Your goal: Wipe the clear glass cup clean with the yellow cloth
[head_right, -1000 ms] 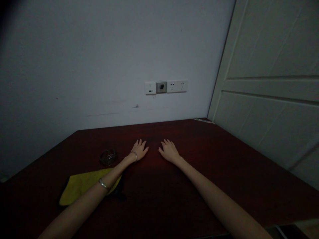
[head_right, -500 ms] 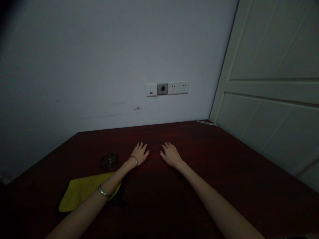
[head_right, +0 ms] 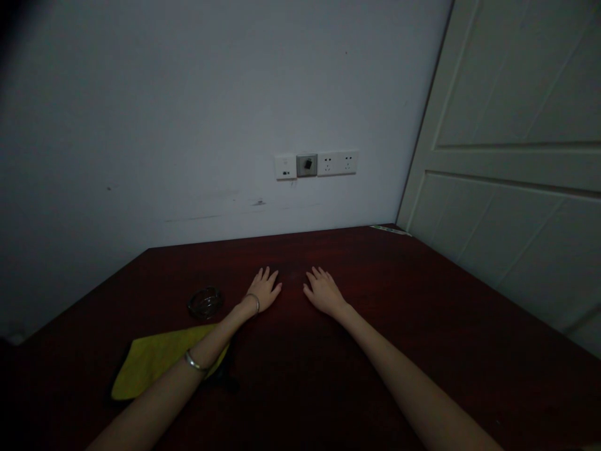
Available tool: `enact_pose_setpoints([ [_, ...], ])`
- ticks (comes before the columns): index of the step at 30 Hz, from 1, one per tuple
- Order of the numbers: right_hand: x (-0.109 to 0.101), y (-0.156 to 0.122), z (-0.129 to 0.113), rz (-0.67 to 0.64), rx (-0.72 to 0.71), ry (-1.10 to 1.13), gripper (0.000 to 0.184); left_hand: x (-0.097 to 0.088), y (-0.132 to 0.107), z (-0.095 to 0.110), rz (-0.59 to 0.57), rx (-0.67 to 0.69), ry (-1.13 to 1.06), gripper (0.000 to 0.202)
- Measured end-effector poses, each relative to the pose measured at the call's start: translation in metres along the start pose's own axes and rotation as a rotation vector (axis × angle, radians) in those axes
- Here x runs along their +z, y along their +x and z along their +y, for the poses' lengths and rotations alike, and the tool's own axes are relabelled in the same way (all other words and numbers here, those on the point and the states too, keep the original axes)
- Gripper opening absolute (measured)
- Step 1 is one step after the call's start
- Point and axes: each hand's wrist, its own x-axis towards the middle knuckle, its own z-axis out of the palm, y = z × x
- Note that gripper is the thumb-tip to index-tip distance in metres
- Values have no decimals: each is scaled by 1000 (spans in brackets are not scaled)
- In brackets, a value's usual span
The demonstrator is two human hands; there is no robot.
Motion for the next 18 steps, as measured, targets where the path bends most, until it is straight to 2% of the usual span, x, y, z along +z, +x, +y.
enact_pose_setpoints([
  [18,-5,-1,-4,-27,16,8,35,-1,-1,0,-7,-6,-12,60],
])
